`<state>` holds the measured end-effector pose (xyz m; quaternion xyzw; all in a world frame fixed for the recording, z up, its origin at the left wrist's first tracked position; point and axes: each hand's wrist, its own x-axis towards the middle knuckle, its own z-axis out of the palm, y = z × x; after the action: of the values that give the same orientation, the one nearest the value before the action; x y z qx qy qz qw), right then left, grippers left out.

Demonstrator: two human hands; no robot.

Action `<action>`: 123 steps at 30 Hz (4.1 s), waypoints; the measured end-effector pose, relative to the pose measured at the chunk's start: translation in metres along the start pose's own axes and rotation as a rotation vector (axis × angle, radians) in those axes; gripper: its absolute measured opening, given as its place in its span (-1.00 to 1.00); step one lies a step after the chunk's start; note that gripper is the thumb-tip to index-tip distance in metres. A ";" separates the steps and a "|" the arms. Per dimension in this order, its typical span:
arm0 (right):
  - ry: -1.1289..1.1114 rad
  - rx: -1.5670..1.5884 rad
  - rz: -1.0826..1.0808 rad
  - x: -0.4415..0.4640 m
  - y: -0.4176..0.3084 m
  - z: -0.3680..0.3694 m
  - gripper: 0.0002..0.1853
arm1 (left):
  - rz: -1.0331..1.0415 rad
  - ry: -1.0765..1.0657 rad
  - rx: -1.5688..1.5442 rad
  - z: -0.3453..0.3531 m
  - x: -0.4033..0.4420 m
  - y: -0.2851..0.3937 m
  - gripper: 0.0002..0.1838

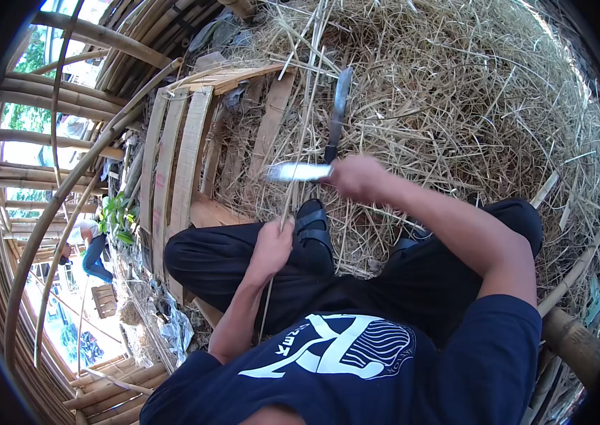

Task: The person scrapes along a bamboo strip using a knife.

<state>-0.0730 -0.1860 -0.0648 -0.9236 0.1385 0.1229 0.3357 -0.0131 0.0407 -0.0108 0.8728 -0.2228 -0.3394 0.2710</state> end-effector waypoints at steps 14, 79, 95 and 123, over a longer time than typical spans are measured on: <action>0.024 0.200 -0.023 -0.015 -0.028 -0.066 -0.54 | 0.020 0.025 -0.229 -0.014 -0.003 -0.011 -0.65; -0.036 0.072 -0.132 -0.031 -0.033 -0.058 -0.48 | 0.160 0.131 -0.450 -0.006 -0.027 -0.002 -0.52; 0.065 -0.080 -0.278 -0.017 -0.009 -0.029 -0.55 | 0.056 -0.122 -0.707 -0.010 -0.018 0.007 -0.54; 0.363 0.905 0.536 0.030 0.076 -0.086 -0.28 | -0.070 -0.273 -0.651 -0.014 -0.103 -0.019 -0.47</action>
<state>-0.0595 -0.3035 -0.0545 -0.6262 0.4630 -0.0287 0.6266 -0.0686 0.1180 0.0345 0.6945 -0.1069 -0.5152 0.4907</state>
